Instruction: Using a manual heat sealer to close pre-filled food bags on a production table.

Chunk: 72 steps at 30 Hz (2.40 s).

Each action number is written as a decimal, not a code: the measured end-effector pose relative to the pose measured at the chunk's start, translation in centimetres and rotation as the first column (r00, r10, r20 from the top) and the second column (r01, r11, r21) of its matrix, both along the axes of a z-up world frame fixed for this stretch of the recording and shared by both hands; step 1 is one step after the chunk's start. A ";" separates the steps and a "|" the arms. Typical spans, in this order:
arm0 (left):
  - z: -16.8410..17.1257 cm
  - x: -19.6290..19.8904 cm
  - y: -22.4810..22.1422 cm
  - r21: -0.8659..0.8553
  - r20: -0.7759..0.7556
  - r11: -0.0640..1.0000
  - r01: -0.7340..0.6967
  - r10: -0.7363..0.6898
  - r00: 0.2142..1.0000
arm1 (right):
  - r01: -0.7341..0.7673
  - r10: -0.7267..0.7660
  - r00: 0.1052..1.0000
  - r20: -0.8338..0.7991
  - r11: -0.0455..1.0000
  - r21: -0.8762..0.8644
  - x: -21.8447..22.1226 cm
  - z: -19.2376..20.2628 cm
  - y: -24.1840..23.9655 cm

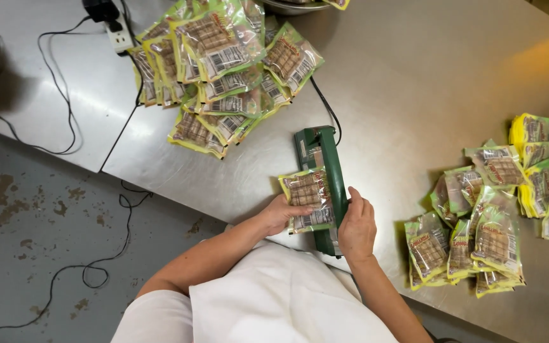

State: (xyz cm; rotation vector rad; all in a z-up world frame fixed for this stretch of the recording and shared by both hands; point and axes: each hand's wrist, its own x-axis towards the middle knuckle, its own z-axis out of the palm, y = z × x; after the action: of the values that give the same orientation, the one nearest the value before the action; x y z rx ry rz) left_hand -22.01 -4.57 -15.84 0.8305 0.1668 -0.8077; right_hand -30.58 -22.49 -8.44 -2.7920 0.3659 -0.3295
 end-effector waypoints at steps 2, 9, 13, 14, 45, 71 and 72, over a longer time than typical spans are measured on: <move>6.1 0.4 0.2 0.081 -0.058 0.995 0.050 -0.045 0.997 | -0.003 0.003 1.000 -0.007 1.000 -0.004 0.2 0.2 -0.1; 1.5 0.3 0.4 -0.011 -0.040 1.000 -0.015 0.015 0.999 | -0.022 0.023 0.999 -0.028 1.000 0.011 -0.1 -0.5 -0.4; 2.4 0.8 0.6 -0.036 -0.023 0.999 -0.001 0.000 1.000 | -0.012 0.013 0.999 -0.040 1.000 0.026 0.0 -0.3 -0.3; 2.7 0.8 0.6 -0.026 -0.024 1.000 0.001 -0.002 1.000 | -0.012 0.013 0.999 -0.039 0.999 0.034 0.0 -0.4 -0.4; 1.0 0.9 5.4 0.157 0.010 0.951 -0.267 0.268 0.963 | -0.120 -0.157 0.916 0.370 0.771 0.625 -0.3 12.0 -0.9; 5.7 9.3 5.8 0.835 0.535 0.399 -0.379 -0.431 0.726 | 0.593 -0.579 0.803 0.142 0.801 -0.082 -3.8 -1.9 -32.3; 4.9 8.1 6.2 0.862 0.476 0.395 -0.316 -0.420 0.773 | 0.642 -0.640 0.767 0.044 0.764 -0.070 -1.8 -1.9 -33.9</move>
State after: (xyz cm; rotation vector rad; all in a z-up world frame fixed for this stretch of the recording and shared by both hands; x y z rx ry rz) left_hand -13.95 1.61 -10.98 2.2088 -0.0577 -0.3613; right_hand -32.36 -56.36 -10.34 -2.6408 1.3450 -0.5242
